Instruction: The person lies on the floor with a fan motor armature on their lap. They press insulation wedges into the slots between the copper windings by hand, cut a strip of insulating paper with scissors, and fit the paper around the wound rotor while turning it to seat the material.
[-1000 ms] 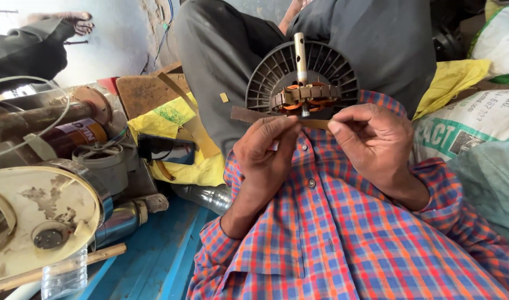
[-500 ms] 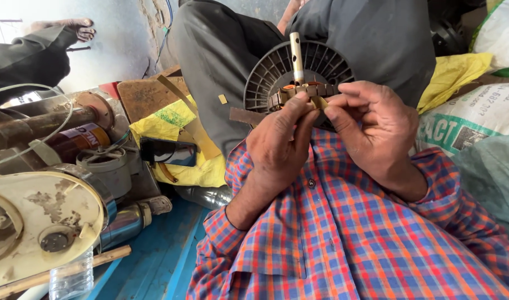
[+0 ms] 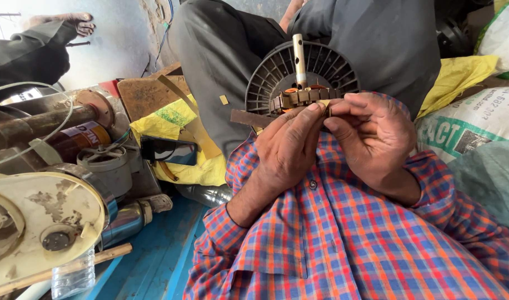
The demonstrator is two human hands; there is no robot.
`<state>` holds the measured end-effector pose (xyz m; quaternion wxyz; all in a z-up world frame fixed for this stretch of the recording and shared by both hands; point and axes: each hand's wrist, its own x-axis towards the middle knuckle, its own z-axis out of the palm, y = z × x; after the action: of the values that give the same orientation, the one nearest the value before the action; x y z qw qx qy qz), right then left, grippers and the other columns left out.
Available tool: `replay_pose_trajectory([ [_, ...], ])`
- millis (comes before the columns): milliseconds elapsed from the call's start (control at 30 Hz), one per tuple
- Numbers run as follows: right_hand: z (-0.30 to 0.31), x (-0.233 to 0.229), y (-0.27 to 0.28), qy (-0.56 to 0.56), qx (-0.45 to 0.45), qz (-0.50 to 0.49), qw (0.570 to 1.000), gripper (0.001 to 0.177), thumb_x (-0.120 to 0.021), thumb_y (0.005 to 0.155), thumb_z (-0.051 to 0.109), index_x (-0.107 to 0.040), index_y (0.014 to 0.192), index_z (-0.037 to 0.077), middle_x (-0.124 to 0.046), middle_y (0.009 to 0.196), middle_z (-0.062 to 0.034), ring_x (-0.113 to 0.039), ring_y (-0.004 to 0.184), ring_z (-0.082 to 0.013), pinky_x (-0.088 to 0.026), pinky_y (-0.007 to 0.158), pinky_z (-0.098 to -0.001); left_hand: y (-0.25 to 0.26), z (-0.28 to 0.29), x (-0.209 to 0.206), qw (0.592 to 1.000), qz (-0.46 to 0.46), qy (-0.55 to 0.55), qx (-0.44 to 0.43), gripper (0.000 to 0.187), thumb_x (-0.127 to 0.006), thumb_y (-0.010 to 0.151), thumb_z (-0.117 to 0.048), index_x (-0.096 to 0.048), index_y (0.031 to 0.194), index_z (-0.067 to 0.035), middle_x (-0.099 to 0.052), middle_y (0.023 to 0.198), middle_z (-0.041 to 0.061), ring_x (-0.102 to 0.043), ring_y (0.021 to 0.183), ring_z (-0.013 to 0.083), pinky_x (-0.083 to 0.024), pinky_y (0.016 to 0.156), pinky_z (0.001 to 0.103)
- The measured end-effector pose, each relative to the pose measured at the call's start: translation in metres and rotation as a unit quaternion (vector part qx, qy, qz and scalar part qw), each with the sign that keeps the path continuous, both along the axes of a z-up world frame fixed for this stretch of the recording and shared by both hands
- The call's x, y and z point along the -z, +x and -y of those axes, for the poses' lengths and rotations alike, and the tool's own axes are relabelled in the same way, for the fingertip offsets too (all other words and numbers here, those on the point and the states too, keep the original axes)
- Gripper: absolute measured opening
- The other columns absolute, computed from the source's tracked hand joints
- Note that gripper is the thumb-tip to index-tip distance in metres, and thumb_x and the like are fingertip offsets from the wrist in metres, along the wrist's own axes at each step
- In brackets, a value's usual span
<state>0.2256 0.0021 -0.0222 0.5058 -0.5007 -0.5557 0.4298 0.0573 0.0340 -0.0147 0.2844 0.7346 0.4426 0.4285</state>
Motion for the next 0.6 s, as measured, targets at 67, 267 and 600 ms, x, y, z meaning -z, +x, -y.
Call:
replay_pose_trajectory([
  [67, -0.005, -0.007, -0.004, 0.007, 0.000, -0.007, 1.000, 0.044, -0.069, 0.106, -0.008, -0.047, 0.143, -0.001, -0.069, 0.122, -0.0233, -0.074, 0.111, -0.0247, -0.068, 0.092, -0.0312, -0.001, -0.002, 0.000, 1.000, 0.003, 0.008, 0.014, 0.035, -0.075, 0.100, 0.008, -0.058, 0.130, 0.004, -0.073, 0.115, 0.018, -0.077, 0.107, 0.0301, -0.065, 0.089, 0.035],
  [267, -0.012, -0.001, 0.003, 0.051, -0.029, 0.060, 0.996, 0.043, -0.068, 0.107, -0.005, -0.043, 0.142, -0.005, -0.070, 0.121, -0.0233, -0.074, 0.118, -0.0275, -0.067, 0.092, -0.0307, 0.001, -0.002, 0.004, 0.999, -0.004, 0.033, -0.010, 0.036, -0.077, 0.100, 0.008, -0.056, 0.130, 0.005, -0.074, 0.112, 0.017, -0.077, 0.102, 0.0281, -0.064, 0.086, 0.035],
  [600, -0.043, -0.014, 0.005, 0.058, -0.014, 0.168, 0.984, 0.048, -0.079, 0.099, 0.009, -0.051, 0.137, -0.003, -0.069, 0.119, -0.0211, -0.072, 0.098, -0.0233, -0.063, 0.085, -0.0308, -0.002, -0.008, -0.003, 0.992, -0.105, 0.048, -0.058, 0.044, -0.083, 0.096, -0.001, -0.059, 0.131, 0.001, -0.073, 0.106, 0.011, -0.068, 0.088, 0.0236, -0.053, 0.079, 0.039],
])
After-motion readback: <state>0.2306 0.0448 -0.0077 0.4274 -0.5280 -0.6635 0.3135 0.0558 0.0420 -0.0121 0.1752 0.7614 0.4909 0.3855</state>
